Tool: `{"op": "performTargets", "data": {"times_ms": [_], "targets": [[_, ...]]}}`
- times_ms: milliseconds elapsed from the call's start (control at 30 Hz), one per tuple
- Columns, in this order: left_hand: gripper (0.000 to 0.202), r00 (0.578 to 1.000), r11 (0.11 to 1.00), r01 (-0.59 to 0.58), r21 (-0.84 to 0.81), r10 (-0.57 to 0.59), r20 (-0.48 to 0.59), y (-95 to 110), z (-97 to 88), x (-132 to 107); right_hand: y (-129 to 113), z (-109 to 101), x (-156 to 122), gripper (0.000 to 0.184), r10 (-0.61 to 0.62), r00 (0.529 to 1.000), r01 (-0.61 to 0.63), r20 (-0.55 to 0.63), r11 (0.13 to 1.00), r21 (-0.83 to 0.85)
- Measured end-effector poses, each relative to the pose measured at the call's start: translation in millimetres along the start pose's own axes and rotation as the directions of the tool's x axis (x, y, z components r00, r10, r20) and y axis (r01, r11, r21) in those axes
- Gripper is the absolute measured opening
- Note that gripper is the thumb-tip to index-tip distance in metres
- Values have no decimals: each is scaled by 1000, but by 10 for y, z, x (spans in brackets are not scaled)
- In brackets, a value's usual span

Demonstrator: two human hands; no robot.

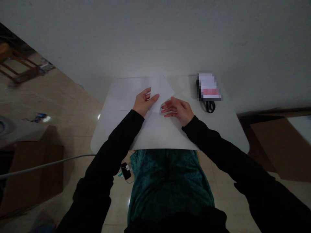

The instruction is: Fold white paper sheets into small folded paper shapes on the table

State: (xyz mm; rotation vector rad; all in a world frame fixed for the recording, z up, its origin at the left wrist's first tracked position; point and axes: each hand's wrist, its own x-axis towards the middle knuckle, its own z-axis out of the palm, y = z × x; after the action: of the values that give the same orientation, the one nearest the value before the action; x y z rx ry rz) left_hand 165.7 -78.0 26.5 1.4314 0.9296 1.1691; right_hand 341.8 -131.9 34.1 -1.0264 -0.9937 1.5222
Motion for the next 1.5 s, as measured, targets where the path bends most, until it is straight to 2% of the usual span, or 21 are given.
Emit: {"op": "performTargets", "data": {"times_ms": [67,167,200,267,367,467,533,600,700,800,833,900,967,1033,1100,1167,1233,1300,1367,1500], "targets": [[65,998,998,-26,59,23,60,76,-89,11,-55,-158,48,51,-87,993,83,-83,995,-56],[62,974,987,-105,125,76,214,187,-150,-2,-118,-390,128,40,-285,954,260,-94,941,-216],[59,959,978,-152,142,111,262,215,-150,-9,-134,-439,144,41,-356,933,323,-62,898,-298],[55,916,954,-251,164,179,359,255,-127,-24,-153,-477,153,54,-433,899,417,64,802,-428],[53,852,918,-365,156,262,454,297,-69,-54,-129,-418,137,83,-412,873,487,261,741,-462],[42,825,853,-482,201,365,432,354,-19,-109,-34,-322,139,106,-324,874,458,362,797,-393],[32,814,793,-537,287,398,424,401,2,-149,37,-284,159,107,-256,874,405,413,854,-327],[30,807,757,-553,349,380,453,439,11,-173,76,-275,182,95,-216,870,353,443,901,-253],[31,809,791,-532,303,370,457,464,-5,-152,51,-292,196,76,-222,888,324,403,923,-205],[45,864,855,-472,212,402,302,461,-66,-101,-28,-295,172,66,-334,911,391,243,887,-247],[49,873,861,-468,198,416,255,457,-93,-91,-54,-290,156,57,-399,902,430,162,858,-280],[56,863,831,-497,251,445,237,439,-143,-86,-95,-284,113,36,-537,843,498,7,777,-385],[56,851,739,-525,422,435,295,404,-178,-92,-111,-305,68,20,-627,779,532,-21,678,-507],[36,850,605,-526,597,374,370,346,-200,-94,-97,-372,39,12,-644,759,561,97,572,-598],[17,834,486,-552,678,319,451,274,-221,-87,-52,-487,42,11,-615,749,600,246,473,-645],[17,798,397,-602,692,285,531,207,-244,-83,9,-627,76,9,-543,760,602,357,383,-701],[16,771,331,-636,697,242,589,163,-256,-97,68,-757,117,14,-468,750,619,467,245,-747],[16,757,301,-651,696,196,623,144,-239,-135,106,-849,141,18,-393,737,637,550,130,-760],[24,749,294,-658,693,165,641,142,-189,-188,120,-892,136,20,-350,723,651,596,57,-757],[28,731,307,-675,671,149,666,115,-64,-262,106,-867,98,26,-352,708,655,613,2,-756]]}}
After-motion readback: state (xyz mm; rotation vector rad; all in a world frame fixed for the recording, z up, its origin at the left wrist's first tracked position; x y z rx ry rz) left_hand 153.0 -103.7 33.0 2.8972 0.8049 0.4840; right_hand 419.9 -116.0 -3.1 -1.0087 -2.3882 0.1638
